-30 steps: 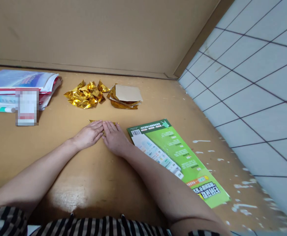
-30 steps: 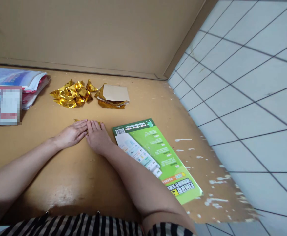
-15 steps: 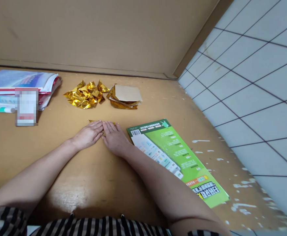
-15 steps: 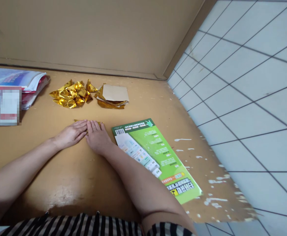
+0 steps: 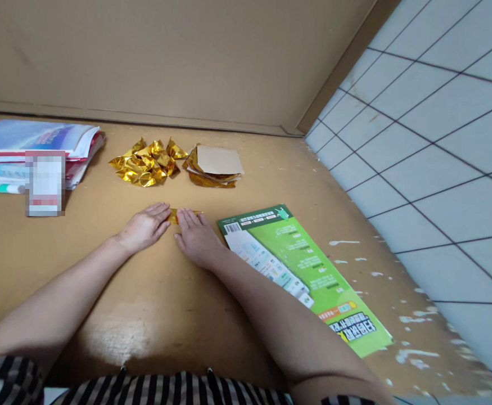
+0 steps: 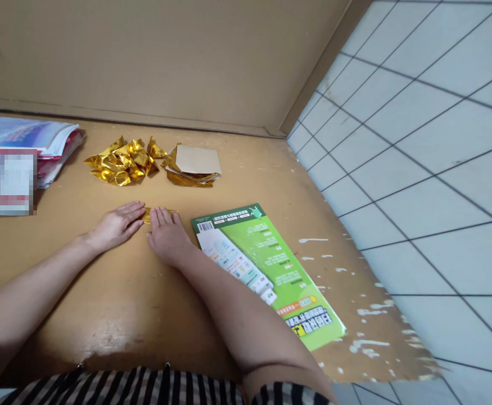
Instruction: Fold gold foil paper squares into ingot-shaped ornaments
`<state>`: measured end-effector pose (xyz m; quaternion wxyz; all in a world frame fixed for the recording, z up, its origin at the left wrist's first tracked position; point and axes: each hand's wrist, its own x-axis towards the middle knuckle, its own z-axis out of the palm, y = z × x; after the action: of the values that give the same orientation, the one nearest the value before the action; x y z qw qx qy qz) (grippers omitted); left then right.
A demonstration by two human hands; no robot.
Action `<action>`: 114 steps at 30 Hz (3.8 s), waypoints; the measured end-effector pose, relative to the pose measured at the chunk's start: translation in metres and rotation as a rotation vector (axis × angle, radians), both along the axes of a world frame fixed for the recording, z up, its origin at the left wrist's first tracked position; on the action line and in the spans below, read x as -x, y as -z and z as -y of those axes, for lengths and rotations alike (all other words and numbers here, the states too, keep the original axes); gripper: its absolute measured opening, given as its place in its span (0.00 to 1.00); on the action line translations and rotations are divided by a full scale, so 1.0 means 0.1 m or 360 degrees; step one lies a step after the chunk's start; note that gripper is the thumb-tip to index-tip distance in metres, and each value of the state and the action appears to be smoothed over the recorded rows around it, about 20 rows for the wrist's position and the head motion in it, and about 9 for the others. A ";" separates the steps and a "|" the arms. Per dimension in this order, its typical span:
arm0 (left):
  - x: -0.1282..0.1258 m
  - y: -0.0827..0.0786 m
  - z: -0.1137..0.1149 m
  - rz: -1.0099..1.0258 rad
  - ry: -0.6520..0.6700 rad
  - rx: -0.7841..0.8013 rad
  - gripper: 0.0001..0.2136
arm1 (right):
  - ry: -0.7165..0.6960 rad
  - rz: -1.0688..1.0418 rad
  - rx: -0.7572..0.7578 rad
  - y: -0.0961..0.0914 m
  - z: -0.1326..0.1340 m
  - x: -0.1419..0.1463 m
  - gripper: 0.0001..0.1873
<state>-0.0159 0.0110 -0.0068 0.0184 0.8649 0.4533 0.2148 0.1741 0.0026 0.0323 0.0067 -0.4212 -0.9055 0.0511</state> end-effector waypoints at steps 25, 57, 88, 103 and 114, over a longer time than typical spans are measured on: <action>-0.09 -0.01 0.02 -0.0062 0.0158 -0.0149 0.18 | -0.0166 -0.0064 0.0008 0.05 -0.03 0.00 0.30; -0.20 -0.08 0.10 -0.0150 0.0335 0.0156 0.22 | 0.0041 0.0236 -0.0140 -0.11 0.01 -0.02 0.28; -0.04 -0.04 0.02 -0.0109 0.0124 -0.0208 0.18 | -0.0188 -0.0081 -0.0017 0.08 0.01 0.04 0.31; -0.04 -0.02 0.02 -0.0051 0.0037 -0.0112 0.17 | 0.0105 0.0220 -0.0026 -0.11 0.12 0.05 0.32; -0.09 -0.02 0.06 -0.0079 0.0032 -0.0081 0.18 | 0.0129 0.0242 -0.0166 -0.04 0.11 0.06 0.31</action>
<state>-0.0067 0.0052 -0.0048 -0.0127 0.8747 0.4392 0.2046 0.1686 -0.0085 0.0367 -0.0380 -0.4592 -0.8871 -0.0285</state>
